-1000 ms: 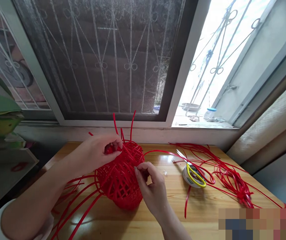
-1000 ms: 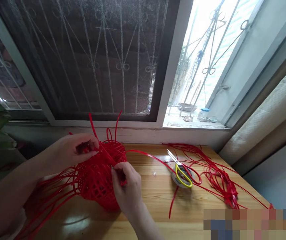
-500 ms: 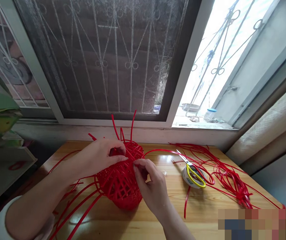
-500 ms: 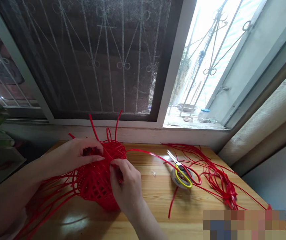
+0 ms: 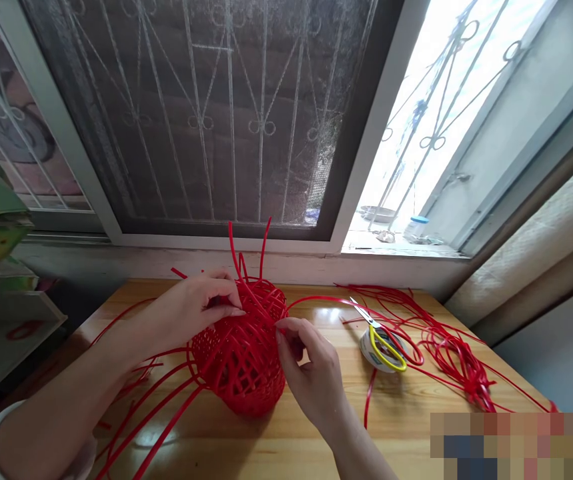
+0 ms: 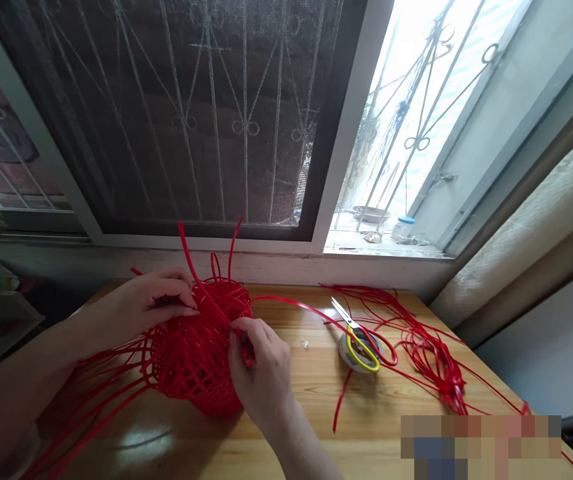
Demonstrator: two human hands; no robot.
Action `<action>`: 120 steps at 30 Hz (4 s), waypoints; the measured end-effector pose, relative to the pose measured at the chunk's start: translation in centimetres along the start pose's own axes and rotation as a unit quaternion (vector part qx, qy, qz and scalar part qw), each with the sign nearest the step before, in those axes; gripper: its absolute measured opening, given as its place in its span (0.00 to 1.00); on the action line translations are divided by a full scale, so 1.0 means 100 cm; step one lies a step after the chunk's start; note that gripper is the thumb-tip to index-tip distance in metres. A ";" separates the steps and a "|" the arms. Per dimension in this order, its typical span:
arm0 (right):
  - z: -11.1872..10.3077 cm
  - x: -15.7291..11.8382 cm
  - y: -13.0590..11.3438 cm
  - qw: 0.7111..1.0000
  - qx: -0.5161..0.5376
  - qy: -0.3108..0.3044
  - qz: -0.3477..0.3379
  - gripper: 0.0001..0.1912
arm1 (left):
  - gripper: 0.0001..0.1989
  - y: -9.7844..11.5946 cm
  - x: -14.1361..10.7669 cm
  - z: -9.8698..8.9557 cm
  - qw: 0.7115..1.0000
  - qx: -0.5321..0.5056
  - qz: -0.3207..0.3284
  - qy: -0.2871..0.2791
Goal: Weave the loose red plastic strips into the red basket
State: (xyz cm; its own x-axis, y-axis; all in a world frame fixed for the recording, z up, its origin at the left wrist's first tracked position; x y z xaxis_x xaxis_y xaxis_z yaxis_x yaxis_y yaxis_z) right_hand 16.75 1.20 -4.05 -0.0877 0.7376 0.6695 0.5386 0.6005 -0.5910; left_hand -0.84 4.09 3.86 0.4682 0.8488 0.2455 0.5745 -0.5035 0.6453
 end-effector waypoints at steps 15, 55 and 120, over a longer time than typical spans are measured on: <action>-0.003 0.040 -0.004 0.918 0.056 -0.361 0.155 0.04 | 0.07 -0.002 -0.005 0.012 0.997 0.068 0.023 -0.025; 0.008 0.029 0.002 0.930 0.048 -0.278 0.235 0.13 | 0.08 0.026 0.008 0.031 0.977 0.134 -0.062 -0.151; 0.009 0.029 0.005 0.873 0.184 -0.377 0.250 0.11 | 0.14 0.016 0.003 0.035 0.990 -0.028 -0.120 -0.074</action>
State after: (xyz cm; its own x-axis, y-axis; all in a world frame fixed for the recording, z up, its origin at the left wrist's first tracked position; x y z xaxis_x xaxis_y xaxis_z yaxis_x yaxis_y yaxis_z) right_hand 16.03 3.91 -2.82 -0.5197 0.8463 -0.1175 0.3747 0.1021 -0.9215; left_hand 2.57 2.94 2.44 0.4193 0.9075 -0.0253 0.6443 -0.2778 0.7125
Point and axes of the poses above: each hand's wrist, its own x-axis towards the middle knuckle, its own z-axis out of the palm, y = z × x, the point moved 5 cm from there along x, towards the middle knuckle, and after that the axes turned 4 degrees about -x, right-handed, at the moved point
